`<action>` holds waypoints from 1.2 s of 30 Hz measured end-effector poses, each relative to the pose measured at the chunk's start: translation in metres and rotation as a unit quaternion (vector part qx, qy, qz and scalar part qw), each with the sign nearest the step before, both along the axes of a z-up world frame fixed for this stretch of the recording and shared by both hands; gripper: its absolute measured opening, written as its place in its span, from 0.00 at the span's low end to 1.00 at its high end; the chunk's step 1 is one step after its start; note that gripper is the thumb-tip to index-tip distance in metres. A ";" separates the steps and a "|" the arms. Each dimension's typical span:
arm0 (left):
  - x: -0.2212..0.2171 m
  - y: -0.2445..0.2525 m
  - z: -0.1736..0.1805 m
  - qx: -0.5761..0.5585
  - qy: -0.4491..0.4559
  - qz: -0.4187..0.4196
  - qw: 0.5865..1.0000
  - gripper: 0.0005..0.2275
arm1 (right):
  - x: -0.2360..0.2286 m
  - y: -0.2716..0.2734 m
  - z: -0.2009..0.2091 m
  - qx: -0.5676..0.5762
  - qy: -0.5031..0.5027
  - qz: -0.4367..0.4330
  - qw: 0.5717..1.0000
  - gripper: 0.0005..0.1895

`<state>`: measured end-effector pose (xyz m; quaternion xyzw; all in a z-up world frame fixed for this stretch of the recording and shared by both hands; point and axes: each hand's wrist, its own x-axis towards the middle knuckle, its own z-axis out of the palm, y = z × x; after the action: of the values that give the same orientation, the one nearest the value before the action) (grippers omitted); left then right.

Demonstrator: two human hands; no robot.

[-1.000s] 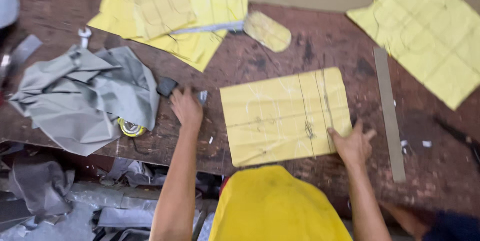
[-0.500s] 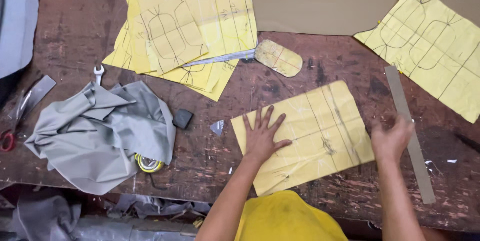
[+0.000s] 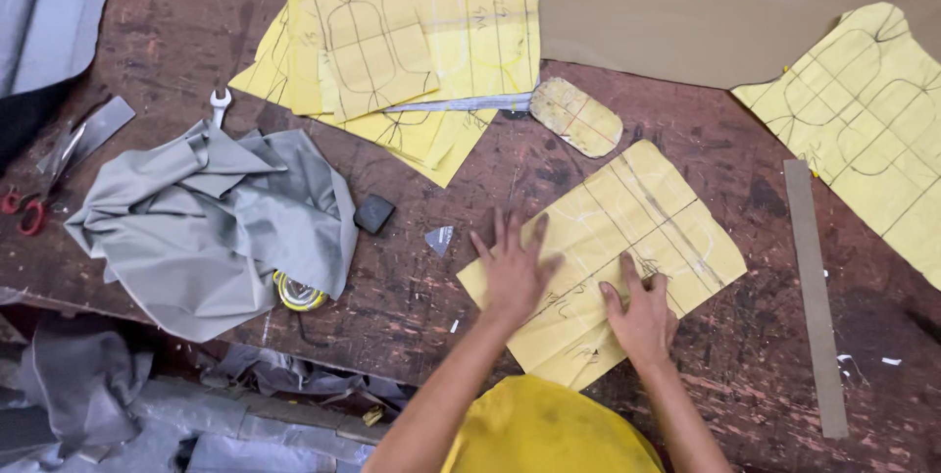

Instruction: The person uses a utility knife to cut along marked lines on yellow paper patterns laid on a wooden table. They then fold, align, and stack the cut pieces, organizing them into piles while handling a ruler and scissors nearby.

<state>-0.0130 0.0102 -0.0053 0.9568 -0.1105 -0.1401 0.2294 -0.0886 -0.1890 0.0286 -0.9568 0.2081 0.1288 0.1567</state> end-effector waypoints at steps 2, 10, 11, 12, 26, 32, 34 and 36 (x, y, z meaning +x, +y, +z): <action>0.041 0.017 -0.009 -0.037 -0.117 0.046 0.991 0.31 | -0.005 -0.009 -0.008 -0.002 0.018 0.002 1.000 0.34; 0.246 0.176 -0.066 0.215 -0.202 0.111 0.949 0.29 | -0.016 -0.016 -0.025 0.034 -0.068 -0.008 0.997 0.29; 0.254 0.186 -0.067 0.182 -0.189 0.112 0.958 0.23 | -0.013 -0.016 -0.023 0.039 -0.016 -0.032 0.999 0.29; 0.261 0.188 -0.066 0.148 -0.176 0.112 0.967 0.17 | -0.006 -0.018 -0.022 0.045 0.035 -0.056 0.997 0.29; 0.024 0.023 -0.007 -0.086 -0.146 -0.036 0.985 0.14 | -0.003 -0.026 -0.022 0.321 -0.118 -0.168 0.925 0.26; -0.057 -0.005 0.018 -0.166 -0.077 -0.222 0.958 0.14 | 0.009 -0.018 -0.015 0.396 -0.006 -0.248 0.884 0.25; -0.066 -0.006 0.018 -0.142 -0.050 -0.257 0.955 0.16 | 0.001 -0.024 -0.016 0.372 -0.056 -0.245 0.893 0.22; -0.063 -0.002 0.011 -0.107 -0.065 -0.233 0.964 0.20 | -0.009 -0.032 -0.021 0.360 -0.110 -0.278 0.884 0.19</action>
<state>-0.0759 0.0084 0.0057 0.8815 -0.3599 -0.1142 0.2835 -0.0972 -0.2213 0.0073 -0.7458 0.3863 0.0404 0.5412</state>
